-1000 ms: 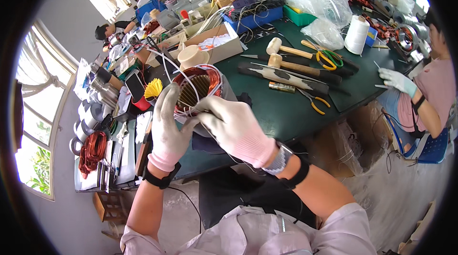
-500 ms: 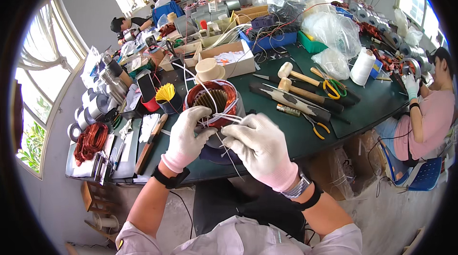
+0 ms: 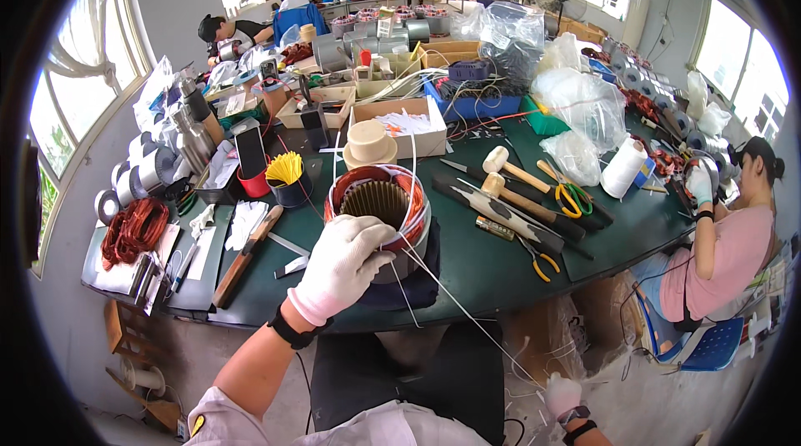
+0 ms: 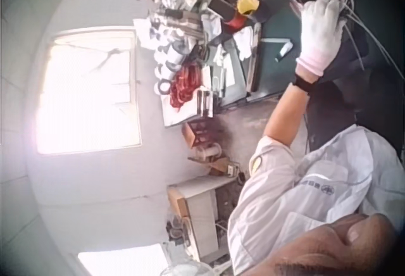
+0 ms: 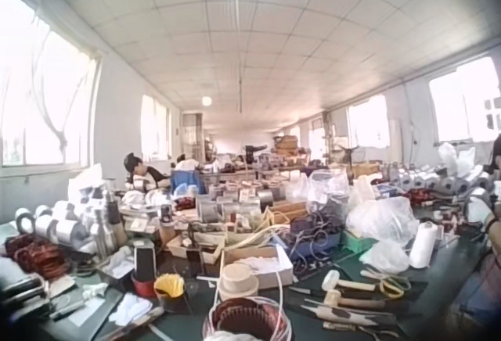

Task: Wiring and insulating a motor stator at a workbench.

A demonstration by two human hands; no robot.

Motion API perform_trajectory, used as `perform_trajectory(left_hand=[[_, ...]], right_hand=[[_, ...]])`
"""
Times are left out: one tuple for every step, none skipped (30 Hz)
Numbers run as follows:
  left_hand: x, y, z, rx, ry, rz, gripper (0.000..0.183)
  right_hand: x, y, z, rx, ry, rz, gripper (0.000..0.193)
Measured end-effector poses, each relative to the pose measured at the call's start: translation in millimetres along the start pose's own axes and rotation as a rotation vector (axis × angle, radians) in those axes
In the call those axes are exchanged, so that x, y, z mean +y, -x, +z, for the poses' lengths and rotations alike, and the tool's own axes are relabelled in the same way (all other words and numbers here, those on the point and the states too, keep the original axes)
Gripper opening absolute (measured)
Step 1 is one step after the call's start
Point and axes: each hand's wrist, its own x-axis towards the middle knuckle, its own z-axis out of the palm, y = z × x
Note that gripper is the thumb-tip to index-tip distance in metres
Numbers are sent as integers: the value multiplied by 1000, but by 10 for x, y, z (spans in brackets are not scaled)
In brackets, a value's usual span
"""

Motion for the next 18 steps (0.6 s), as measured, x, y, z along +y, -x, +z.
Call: perform_trajectory(left_hand=[[0,1,-8,22,-6,-26,43],[-23,-23,-10,48,-3,-35,42],[-14,-17,-10,75,-26,-58,40],[-26,-26,-9,69,-26,-50,40],[-26,-19,-13,46,-26,-58,40],[-31,-15,-19,22,-28,-67,41],[-38,-12,-24,28,-29,-64,41],[-43,-8,-27,34,-31,-62,41],[-53,-5,-32,28,-28,-57,42],[-60,0,-33,23,-21,-56,43],[-66,4,-31,26,-24,-53,43],[-72,9,-27,28,-9,-59,44],[-81,10,-25,32,4,-65,45],[-88,11,-24,42,1,-67,45],[-91,12,-21,47,8,-41,44],[-95,11,-21,50,17,-19,43],[-89,13,-15,68,7,-31,48],[-93,5,-15,70,5,-29,48]], right_hand=[[-1,6,21,-171,114,37,23],[-30,-61,-25,-135,64,-61,19],[-99,-141,-95,-24,42,-108,19],[-159,-252,-185,90,-12,-209,20],[-205,-352,-263,41,29,-155,20],[-209,-455,-311,88,-7,-85,20],[-169,-512,-310,202,-64,-60,20],[-54,-511,-272,271,-54,-62,20],[127,-447,-174,216,8,-5,21],[381,-286,-34,301,52,-51,22],[690,-61,137,122,179,33,20],[1040,241,317,77,278,17,19],[1452,599,447,-290,426,130,19],[1763,1023,631,94,178,392,23],[2171,1432,631,-416,442,482,23],[2455,1672,680,-343,453,458,23],[2635,1885,678,-414,472,488,23],[2671,1972,665,-492,485,524,23]])
